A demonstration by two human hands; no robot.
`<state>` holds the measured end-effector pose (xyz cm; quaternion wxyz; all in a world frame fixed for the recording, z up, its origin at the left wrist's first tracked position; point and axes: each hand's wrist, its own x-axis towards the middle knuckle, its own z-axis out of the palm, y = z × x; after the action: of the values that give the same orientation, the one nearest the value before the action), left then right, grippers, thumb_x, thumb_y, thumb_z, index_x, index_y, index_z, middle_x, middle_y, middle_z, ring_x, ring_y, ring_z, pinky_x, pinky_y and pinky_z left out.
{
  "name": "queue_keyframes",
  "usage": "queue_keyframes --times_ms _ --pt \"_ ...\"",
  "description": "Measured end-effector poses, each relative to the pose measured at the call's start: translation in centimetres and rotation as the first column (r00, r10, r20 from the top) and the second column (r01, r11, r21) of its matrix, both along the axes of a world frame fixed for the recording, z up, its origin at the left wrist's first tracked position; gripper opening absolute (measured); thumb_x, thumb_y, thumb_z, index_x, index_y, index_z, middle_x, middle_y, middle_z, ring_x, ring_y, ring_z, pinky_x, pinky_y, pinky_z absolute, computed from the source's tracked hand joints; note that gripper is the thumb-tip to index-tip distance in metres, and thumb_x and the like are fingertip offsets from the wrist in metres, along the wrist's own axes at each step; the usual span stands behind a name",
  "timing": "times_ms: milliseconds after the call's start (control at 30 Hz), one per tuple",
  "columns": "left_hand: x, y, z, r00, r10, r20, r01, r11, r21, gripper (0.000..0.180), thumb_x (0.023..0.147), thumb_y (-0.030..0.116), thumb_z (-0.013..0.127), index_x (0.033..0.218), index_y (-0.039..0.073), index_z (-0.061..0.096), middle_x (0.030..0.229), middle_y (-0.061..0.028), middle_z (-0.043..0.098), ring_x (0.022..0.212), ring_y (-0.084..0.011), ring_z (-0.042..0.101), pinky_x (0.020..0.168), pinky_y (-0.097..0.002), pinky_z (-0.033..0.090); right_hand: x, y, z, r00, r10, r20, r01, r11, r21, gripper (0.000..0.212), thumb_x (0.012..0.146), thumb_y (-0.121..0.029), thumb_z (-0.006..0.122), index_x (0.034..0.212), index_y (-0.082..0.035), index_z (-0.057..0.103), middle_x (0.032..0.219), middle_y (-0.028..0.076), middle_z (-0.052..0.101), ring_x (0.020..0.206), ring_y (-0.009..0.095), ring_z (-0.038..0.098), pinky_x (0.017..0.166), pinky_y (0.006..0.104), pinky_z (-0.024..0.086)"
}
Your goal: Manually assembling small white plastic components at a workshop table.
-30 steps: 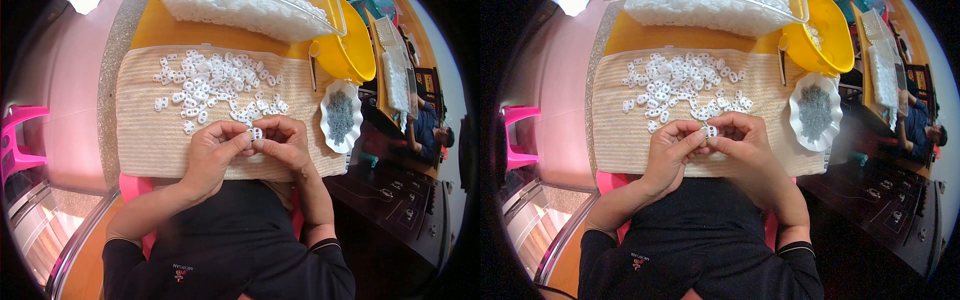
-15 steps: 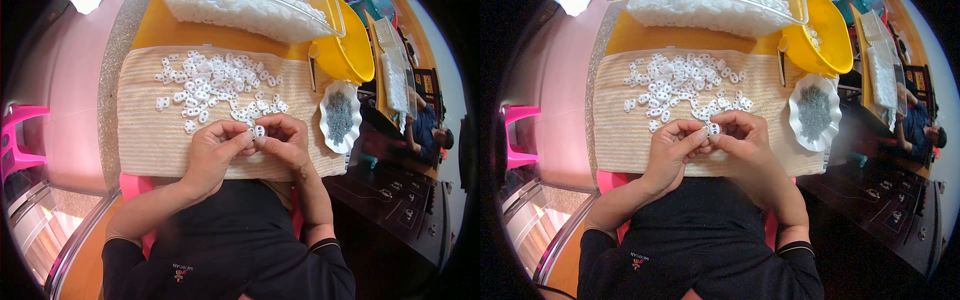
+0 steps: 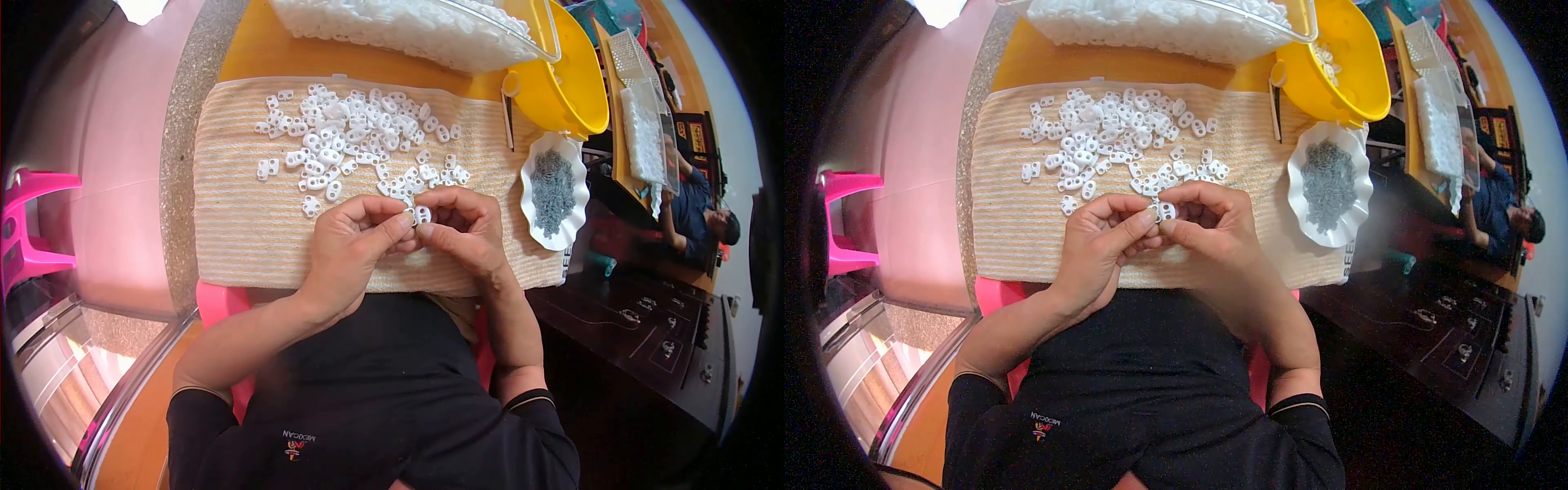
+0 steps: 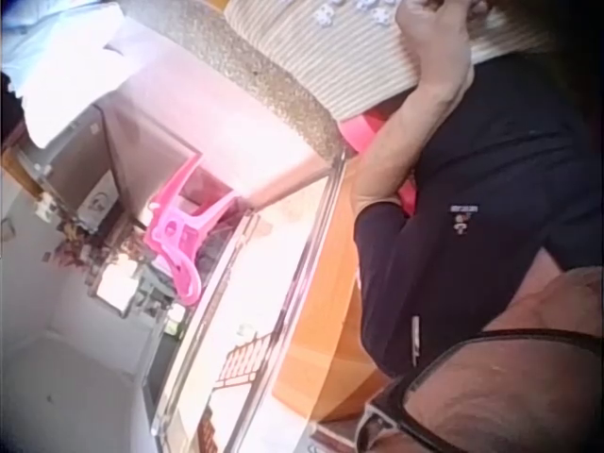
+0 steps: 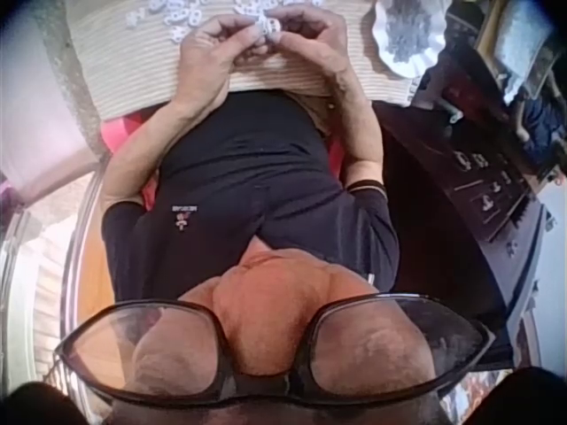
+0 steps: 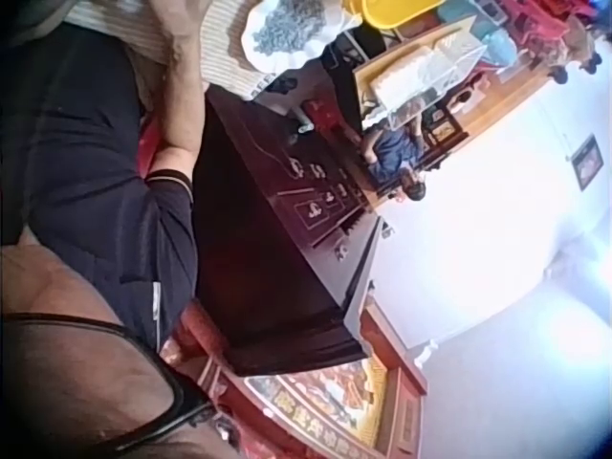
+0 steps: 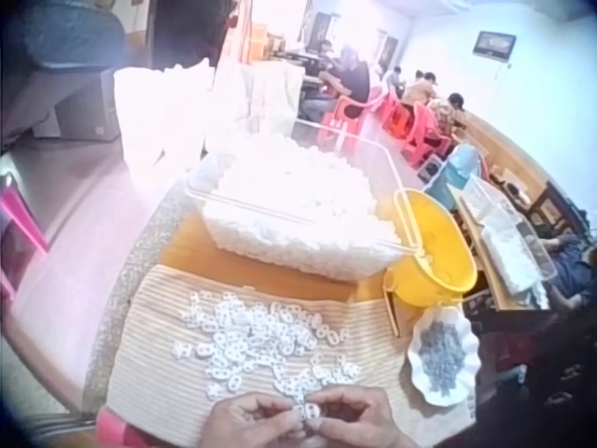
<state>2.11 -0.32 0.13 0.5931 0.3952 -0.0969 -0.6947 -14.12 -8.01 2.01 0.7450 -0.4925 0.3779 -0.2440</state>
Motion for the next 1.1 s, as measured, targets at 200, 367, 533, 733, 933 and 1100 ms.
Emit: queue_keyframes --times_ms 200,367,533,733,933,1100 --pt "-0.05 -0.09 0.08 1.0 -0.012 0.004 0.012 1.0 0.005 0.011 0.088 0.006 0.064 0.098 0.001 0.062 0.086 -0.0079 0.067 0.074 -0.0128 0.065 0.069 -0.0243 0.056 -0.13 0.04 -0.53 1.0 0.002 0.017 -0.002 1.0 -0.023 0.031 0.079 0.003 0.07 0.109 0.005 0.061 0.095 0.006 0.064 0.084 0.01 0.061 0.073 0.0223 0.049" --pt "-0.02 -0.13 0.16 1.0 -0.016 -0.002 0.016 1.0 0.012 0.011 0.089 0.007 0.064 0.098 0.001 0.062 0.086 -0.0075 0.067 0.073 -0.012 0.065 0.069 -0.0236 0.055 -0.02 0.07 -0.17 1.0 0.0 0.004 0.0 1.0 -0.021 0.031 0.079 0.002 0.071 0.108 0.004 0.062 0.094 0.005 0.064 0.083 0.009 0.061 0.072 0.0215 0.048" --pt "0.07 -0.12 0.2 1.0 -0.019 0.002 0.019 1.0 0.021 0.011 0.088 0.007 0.064 0.097 0.001 0.062 0.086 -0.0072 0.067 0.073 -0.0115 0.065 0.068 -0.0225 0.055 -0.02 0.01 -0.09 1.0 0.003 -0.016 -0.004 1.0 -0.015 0.031 0.078 0.002 0.071 0.108 0.004 0.062 0.093 0.004 0.064 0.08 0.008 0.06 0.07 0.0207 0.047" --pt "0.13 -0.17 0.18 0.999 -0.034 0.011 0.033 0.999 0.033 0.011 0.088 0.007 0.065 0.098 0.001 0.062 0.086 -0.0073 0.067 0.073 -0.0113 0.065 0.067 -0.0221 0.054 0.15 0.05 0.19 1.0 -0.004 -0.007 0.004 1.0 0.008 0.03 0.079 0.003 0.07 0.108 0.004 0.062 0.093 0.006 0.065 0.081 0.01 0.061 0.07 0.0217 0.049" --pt "0.09 -0.14 0.03 1.0 -0.028 -0.005 0.028 0.999 0.039 0.012 0.088 0.007 0.065 0.098 0.001 0.062 0.087 -0.0076 0.067 0.073 -0.0115 0.065 0.067 -0.0224 0.054 0.23 0.05 0.29 1.0 -0.008 0.005 0.007 1.0 0.03 0.031 0.08 0.005 0.068 0.109 0.005 0.061 0.095 0.008 0.065 0.083 0.012 0.063 0.072 0.0235 0.051" --pt "0.35 -0.26 0.4 0.999 -0.052 0.013 0.051 0.997 0.058 0.011 0.088 0.007 0.065 0.098 0.002 0.062 0.086 -0.0073 0.067 0.073 -0.0114 0.065 0.067 -0.0226 0.055 0.14 -0.18 0.3 1.0 0.004 0.023 -0.005 0.999 0.038 0.032 0.08 0.005 0.068 0.111 0.006 0.061 0.095 0.008 0.065 0.084 0.013 0.064 0.073 0.0244 0.053"
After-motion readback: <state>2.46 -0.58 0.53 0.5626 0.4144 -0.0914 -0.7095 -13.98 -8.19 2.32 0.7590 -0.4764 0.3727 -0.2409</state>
